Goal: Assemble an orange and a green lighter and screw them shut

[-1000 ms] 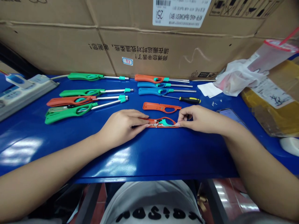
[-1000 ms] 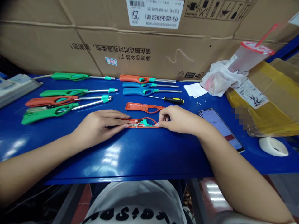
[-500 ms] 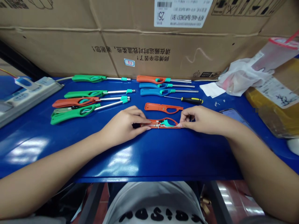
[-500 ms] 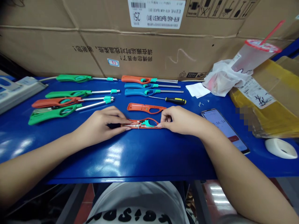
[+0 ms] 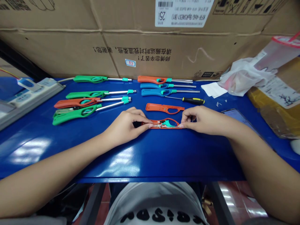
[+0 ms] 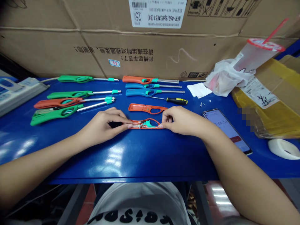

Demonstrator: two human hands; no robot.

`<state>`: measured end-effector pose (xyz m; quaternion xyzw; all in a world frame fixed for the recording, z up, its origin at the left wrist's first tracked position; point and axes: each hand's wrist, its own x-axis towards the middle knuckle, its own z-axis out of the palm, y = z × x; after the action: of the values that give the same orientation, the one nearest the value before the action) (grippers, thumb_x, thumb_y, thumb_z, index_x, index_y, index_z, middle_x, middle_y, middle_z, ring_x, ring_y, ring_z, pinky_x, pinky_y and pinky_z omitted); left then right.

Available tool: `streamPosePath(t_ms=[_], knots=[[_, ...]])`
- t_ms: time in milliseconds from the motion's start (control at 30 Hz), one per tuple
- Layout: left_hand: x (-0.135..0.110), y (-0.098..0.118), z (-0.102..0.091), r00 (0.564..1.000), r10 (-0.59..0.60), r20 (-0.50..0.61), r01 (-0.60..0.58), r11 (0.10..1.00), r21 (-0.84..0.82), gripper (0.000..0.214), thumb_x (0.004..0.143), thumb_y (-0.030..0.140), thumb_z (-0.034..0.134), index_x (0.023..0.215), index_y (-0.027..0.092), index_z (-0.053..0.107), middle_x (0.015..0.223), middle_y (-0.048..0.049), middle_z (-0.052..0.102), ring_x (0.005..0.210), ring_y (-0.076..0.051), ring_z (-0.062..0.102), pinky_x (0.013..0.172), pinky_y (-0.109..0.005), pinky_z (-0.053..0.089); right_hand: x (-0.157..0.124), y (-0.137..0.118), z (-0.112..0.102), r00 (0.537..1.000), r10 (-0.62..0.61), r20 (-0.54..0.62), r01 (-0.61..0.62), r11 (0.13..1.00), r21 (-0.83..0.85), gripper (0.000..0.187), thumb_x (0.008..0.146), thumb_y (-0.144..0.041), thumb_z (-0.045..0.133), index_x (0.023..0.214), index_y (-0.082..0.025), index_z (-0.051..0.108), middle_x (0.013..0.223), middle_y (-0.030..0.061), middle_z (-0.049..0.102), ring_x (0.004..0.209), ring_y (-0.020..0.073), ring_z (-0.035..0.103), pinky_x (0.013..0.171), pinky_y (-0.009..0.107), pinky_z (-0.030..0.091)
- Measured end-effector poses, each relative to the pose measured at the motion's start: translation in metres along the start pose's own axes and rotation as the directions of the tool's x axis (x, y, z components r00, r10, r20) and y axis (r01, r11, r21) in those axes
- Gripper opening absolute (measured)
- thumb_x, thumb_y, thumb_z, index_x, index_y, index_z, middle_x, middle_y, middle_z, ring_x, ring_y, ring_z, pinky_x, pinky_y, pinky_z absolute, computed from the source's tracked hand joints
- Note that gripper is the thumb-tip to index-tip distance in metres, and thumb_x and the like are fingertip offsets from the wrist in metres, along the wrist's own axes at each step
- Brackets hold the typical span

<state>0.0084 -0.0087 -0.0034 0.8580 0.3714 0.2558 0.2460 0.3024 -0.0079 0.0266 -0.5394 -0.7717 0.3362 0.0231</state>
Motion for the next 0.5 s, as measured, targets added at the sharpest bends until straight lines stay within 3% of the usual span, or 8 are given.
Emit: streamPosePath(t_ms=[300, 500], knots=[[0.0005, -0.0009, 0.0015, 0.995, -0.096, -0.004, 0.096, 0.993, -0.074, 0.018, 0.087, 0.036, 0.076, 0.097, 0.022, 0.082, 0.089, -0.0047, 0.075, 0.082, -0.019, 0.068, 0.075, -0.032, 0.053, -0.0001, -0.0022, 0.0002, 1.000, 0.000, -0.015, 0.000, 1.000, 0.026, 0.031, 0.082, -0.050, 0.068, 0.071, -0.021, 0.064, 0.067, 0.0007, 0.061, 0.063, 0.0158, 0.051, 0.058, 0.029, 0.039], [0.0000, 0.0005, -0.0006, 0.993, -0.121, -0.009, 0.120, 0.990, -0.073, 0.022, 0.087, 0.037, 0.075, 0.101, 0.021, 0.081, 0.092, -0.0056, 0.077, 0.080, -0.018, 0.068, 0.074, -0.032, 0.055, 0.0018, 0.0009, 0.0032, 0.999, -0.027, -0.032, 0.027, 1.000, 0.014, 0.030, 0.083, -0.050, 0.066, 0.074, -0.022, 0.066, 0.073, 0.0022, 0.067, 0.066, 0.0166, 0.056, 0.059, 0.029, 0.041]])
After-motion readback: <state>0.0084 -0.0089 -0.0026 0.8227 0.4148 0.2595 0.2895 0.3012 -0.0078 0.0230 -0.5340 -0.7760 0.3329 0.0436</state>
